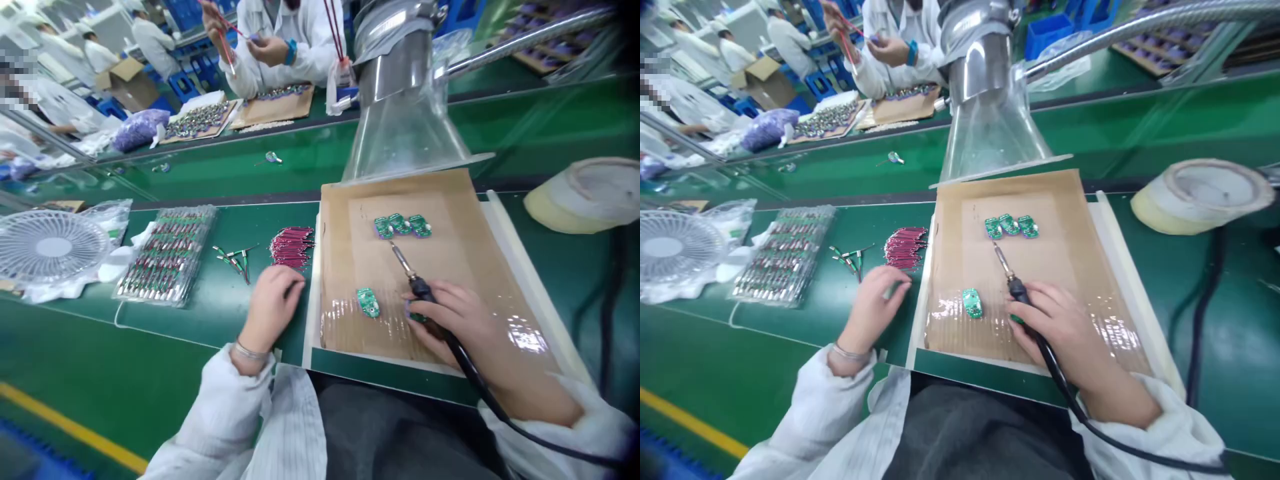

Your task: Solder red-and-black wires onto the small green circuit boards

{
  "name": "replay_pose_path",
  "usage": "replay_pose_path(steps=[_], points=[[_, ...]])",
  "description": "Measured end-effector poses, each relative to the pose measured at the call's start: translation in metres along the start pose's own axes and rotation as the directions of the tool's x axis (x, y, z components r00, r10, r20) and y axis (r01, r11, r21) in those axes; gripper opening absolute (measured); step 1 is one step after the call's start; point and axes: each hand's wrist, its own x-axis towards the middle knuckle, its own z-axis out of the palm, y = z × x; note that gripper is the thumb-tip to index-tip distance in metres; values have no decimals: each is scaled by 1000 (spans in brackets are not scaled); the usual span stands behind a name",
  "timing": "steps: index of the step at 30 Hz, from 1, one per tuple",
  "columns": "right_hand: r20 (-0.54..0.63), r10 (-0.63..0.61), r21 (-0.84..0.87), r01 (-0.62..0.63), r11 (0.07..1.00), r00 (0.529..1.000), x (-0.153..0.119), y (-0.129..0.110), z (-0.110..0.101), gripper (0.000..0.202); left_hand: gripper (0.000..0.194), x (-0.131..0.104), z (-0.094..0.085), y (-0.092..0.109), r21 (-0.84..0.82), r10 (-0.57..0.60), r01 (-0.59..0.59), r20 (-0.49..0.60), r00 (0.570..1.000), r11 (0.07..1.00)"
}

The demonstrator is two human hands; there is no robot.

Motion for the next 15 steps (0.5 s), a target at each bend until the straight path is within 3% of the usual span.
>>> replay_pose_path(steps=[3, 7, 10, 12, 15], points=[[0, 0, 25, 0, 1000, 1000, 0, 0, -3, 28, 12, 2, -16, -33, 126, -52, 47, 38, 998, 991], [-16, 32, 58, -31, 998, 999, 1, -1, -4, 30, 12, 16, -14, -50, 262, 0, -53, 198, 980, 964], [-9, 47, 80, -46, 996, 999, 2, -3, -6, 30, 15, 21, -10, -48, 394, 16, -135, 290, 957, 909], [-20, 59, 94, -57, 994, 998, 4, -5, -9, 31, 16, 21, -12, -42, 426, 22, -152, 294, 955, 892], [-37, 55, 67, -53, 996, 998, 12, -16, -15, 30, 13, 20, -13, -23, 214, 52, -97, 203, 978, 972]])
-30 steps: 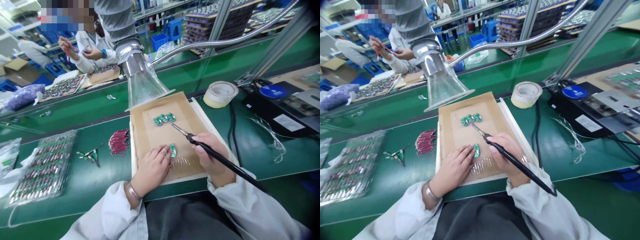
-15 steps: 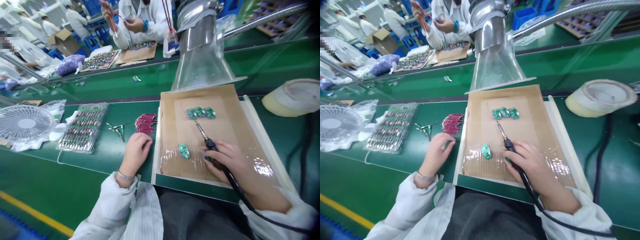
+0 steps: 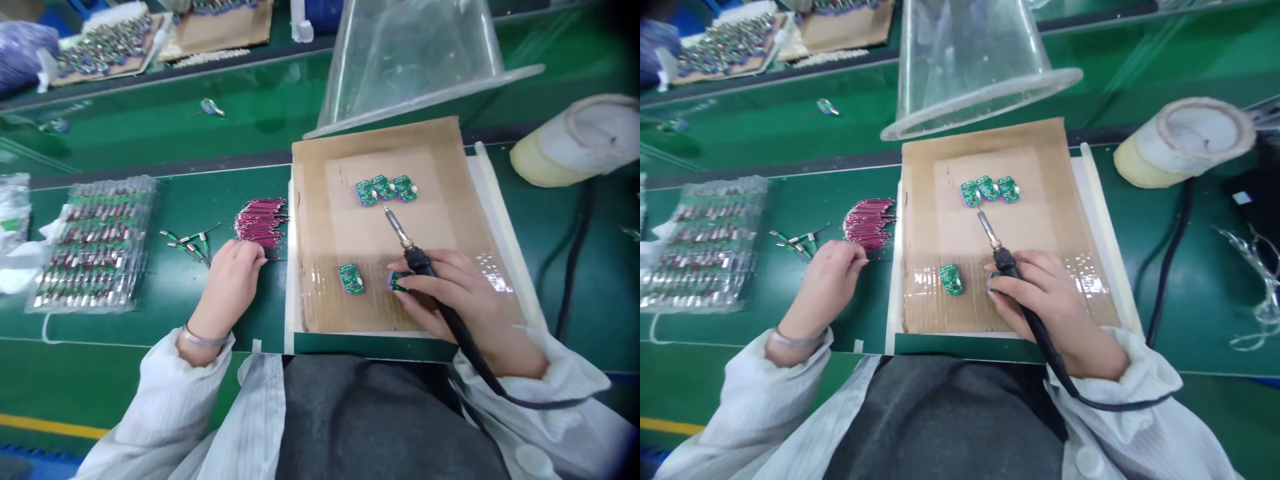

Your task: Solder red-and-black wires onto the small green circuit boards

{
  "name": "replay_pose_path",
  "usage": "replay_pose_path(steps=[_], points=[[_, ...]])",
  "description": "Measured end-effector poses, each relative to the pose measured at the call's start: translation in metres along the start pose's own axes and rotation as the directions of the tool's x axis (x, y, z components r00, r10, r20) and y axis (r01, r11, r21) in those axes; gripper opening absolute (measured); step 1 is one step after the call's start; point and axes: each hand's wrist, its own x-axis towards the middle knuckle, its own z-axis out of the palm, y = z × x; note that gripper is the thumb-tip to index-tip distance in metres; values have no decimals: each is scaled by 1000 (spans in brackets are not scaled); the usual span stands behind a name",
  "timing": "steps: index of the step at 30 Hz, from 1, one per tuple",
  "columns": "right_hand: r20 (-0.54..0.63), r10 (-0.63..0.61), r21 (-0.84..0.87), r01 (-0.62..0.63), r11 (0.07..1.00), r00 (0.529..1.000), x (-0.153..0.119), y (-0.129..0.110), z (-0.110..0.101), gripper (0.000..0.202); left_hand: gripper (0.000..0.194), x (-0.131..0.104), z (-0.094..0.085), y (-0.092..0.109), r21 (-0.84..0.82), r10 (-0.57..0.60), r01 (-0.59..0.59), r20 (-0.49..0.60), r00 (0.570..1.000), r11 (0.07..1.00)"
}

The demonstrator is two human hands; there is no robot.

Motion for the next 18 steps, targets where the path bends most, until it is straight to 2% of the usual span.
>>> replay_pose_path(steps=[3, 6, 10, 13, 18], points=[[-4, 35, 23, -34, 999, 999, 15, -20, -3, 24, 10, 6, 0, 29, -360, 68, -84, -58, 996, 929], [11, 161, 71, -161, 984, 987, 31, -38, 0, 20, 11, 15, 6, 60, -537, 149, -139, -24, 988, 832], [53, 213, 117, -218, 969, 976, 39, -44, 9, 19, 8, 20, 15, 80, -610, 126, -110, -16, 992, 785], [111, 190, 120, -203, 972, 975, 35, -41, 14, 21, 10, 18, 17, 80, -621, 111, -100, -20, 994, 777], [50, 255, 144, -260, 955, 966, 29, -43, 18, 16, 9, 12, 20, 78, -634, 153, -128, -15, 988, 763]])
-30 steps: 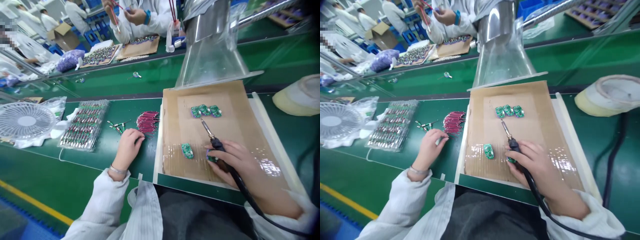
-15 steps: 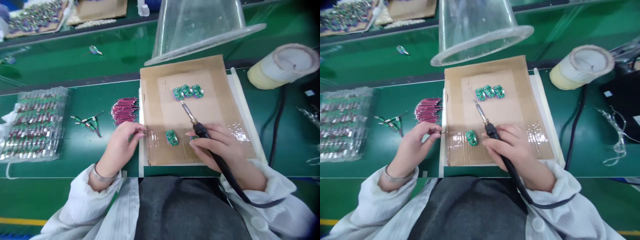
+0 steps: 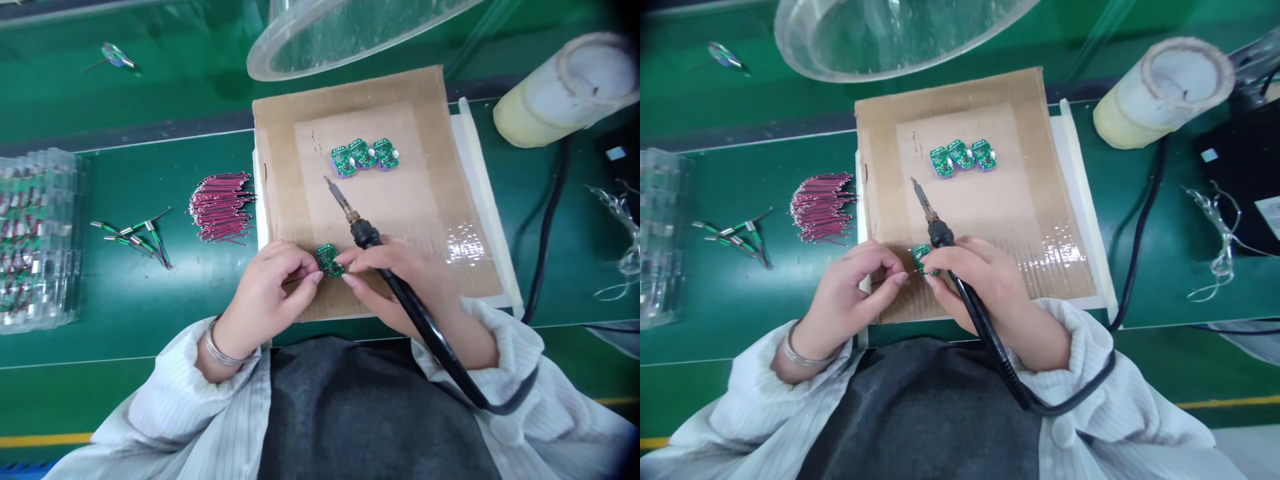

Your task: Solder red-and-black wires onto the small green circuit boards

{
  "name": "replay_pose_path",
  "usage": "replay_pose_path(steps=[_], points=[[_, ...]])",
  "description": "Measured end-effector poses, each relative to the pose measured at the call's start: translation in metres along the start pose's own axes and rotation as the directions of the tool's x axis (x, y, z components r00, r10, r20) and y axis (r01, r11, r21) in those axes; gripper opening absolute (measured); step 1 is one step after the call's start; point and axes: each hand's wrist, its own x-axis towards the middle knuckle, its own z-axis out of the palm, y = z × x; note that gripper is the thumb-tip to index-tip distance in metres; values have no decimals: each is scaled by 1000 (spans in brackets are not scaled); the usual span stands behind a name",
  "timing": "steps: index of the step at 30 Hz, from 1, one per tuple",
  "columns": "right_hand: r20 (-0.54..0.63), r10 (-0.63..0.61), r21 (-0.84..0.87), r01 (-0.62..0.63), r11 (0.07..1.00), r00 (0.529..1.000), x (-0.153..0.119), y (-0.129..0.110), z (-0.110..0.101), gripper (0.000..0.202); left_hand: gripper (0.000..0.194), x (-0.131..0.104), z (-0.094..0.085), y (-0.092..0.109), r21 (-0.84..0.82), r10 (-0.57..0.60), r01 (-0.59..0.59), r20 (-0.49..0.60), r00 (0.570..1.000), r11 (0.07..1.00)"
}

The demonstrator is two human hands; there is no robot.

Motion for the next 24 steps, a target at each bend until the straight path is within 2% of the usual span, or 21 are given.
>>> replay_pose_path(steps=[6, 9, 13, 18, 24], points=[[-47, 12, -15, -13, 1000, 999, 2, -5, -1, 16, 8, -4, 4, -1, 49, 66, -67, 23, 998, 997], [-63, 34, -49, -37, 998, 997, 1, -7, -9, 10, 7, -5, 4, -3, 110, 86, -84, -16, 996, 990], [-74, 92, -31, -94, 995, 993, -4, -4, -22, 24, 9, -1, 7, -6, 105, 108, -103, -46, 993, 989], [-161, -14, -46, 7, 999, 987, -8, 0, -34, 28, 13, 4, 12, -9, 75, 124, -125, 19, 992, 989], [-145, 257, 10, -258, 966, 955, -7, -10, -42, 24, 14, 4, 14, -12, 84, 116, -117, 26, 993, 990]])
